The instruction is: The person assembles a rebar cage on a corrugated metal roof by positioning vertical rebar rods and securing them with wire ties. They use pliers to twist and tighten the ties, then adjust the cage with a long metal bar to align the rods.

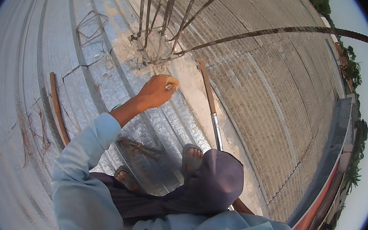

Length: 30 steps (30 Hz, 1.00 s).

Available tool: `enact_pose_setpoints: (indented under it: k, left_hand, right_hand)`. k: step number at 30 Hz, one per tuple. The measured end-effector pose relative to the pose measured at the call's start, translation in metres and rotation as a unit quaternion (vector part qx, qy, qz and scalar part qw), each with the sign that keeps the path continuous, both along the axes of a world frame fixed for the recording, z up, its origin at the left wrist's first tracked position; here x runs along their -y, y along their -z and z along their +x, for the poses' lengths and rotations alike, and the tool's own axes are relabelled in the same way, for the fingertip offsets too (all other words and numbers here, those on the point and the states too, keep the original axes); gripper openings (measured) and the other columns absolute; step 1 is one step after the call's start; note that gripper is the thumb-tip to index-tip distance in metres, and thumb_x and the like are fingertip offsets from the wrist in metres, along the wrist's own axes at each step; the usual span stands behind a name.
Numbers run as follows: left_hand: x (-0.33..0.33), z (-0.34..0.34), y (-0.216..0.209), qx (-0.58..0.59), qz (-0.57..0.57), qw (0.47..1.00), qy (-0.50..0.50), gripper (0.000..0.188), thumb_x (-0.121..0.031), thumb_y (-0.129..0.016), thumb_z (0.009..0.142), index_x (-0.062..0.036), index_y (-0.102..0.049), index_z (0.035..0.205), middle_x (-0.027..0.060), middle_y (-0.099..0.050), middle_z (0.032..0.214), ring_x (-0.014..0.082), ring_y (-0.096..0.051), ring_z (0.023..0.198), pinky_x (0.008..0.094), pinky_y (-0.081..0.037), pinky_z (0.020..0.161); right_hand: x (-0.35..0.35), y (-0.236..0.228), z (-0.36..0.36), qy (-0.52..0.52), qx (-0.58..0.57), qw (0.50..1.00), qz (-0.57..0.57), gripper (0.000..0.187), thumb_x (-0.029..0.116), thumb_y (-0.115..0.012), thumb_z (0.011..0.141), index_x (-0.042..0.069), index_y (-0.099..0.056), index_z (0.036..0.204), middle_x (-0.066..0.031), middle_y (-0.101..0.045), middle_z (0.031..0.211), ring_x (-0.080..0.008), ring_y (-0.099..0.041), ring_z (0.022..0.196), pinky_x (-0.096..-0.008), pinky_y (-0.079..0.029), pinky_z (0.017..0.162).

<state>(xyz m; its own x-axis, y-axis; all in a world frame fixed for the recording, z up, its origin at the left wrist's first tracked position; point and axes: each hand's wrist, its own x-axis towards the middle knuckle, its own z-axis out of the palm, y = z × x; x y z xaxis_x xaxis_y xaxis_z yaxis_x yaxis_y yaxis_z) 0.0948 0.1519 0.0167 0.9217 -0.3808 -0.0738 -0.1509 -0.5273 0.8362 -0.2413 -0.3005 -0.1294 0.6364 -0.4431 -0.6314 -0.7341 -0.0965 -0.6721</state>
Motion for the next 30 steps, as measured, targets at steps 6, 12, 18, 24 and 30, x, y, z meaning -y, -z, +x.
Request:
enact_pose_setpoints:
  k: [6, 12, 18, 24, 30]
  left_hand:
    - [-0.043, -0.014, -0.022, -0.094, 0.064, 0.992, 0.053, 0.031, -0.018, -0.062, 0.094, 0.0051, -0.068, 0.114, 0.0201, -0.072, 0.107, 0.0283, -0.07, 0.099, 0.0383, -0.053, 0.089]
    - [-0.069, -0.038, -0.026, -0.105, 0.031, 0.993, -0.04, 0.034, -0.021, -0.062, 0.096, 0.0055, -0.067, 0.116, 0.0173, -0.072, 0.108, 0.0259, -0.069, 0.1, 0.0377, -0.052, 0.09]
    - [0.003, 0.041, -0.117, 0.097, -0.099, 0.989, -0.044, 0.047, -0.038, -0.054, 0.103, 0.0021, -0.063, 0.127, 0.0171, -0.069, 0.117, 0.0274, -0.067, 0.108, 0.0384, -0.051, 0.093]
    - [0.069, 0.137, -0.187, 0.303, -0.216, 0.928, -0.03, 0.056, -0.039, -0.05, 0.104, 0.002, -0.049, 0.141, 0.0215, -0.062, 0.127, 0.0344, -0.063, 0.113, 0.0434, -0.049, 0.096]
    - [0.079, 0.175, -0.208, 0.292, -0.185, 0.936, -0.073, 0.055, -0.038, -0.05, 0.104, 0.0015, -0.048, 0.141, 0.0213, -0.061, 0.128, 0.0346, -0.062, 0.114, 0.0441, -0.048, 0.097]
  right_hand:
    - [0.0, -0.007, -0.024, 0.027, 0.013, 0.998, 0.053, 0.033, 0.032, -0.065, 0.089, -0.001, -0.062, 0.09, -0.0063, -0.061, 0.067, -0.0132, -0.06, 0.065, -0.0357, -0.047, 0.059]
    - [-0.013, 0.0, 0.001, 0.044, 0.096, 0.977, 0.185, 0.032, 0.03, -0.066, 0.089, -0.002, -0.062, 0.09, -0.0053, -0.061, 0.067, -0.0112, -0.059, 0.066, -0.0347, -0.047, 0.058]
    - [0.004, -0.01, 0.045, -0.202, 0.015, 0.962, -0.182, 0.024, 0.013, -0.069, 0.077, -0.007, -0.06, 0.087, -0.0139, -0.06, 0.066, -0.0216, -0.06, 0.061, -0.0392, -0.048, 0.06]
    - [0.012, -0.033, 0.155, -0.266, 0.07, 0.936, -0.22, 0.024, 0.014, -0.068, 0.074, -0.006, -0.061, 0.085, -0.0194, -0.061, 0.069, -0.027, -0.061, 0.063, -0.0412, -0.048, 0.064]
    - [-0.003, -0.038, 0.226, -0.342, 0.068, 0.915, -0.202, 0.029, 0.017, -0.07, 0.075, -0.008, -0.062, 0.089, -0.0225, -0.063, 0.073, -0.0317, -0.063, 0.068, -0.043, -0.049, 0.068]
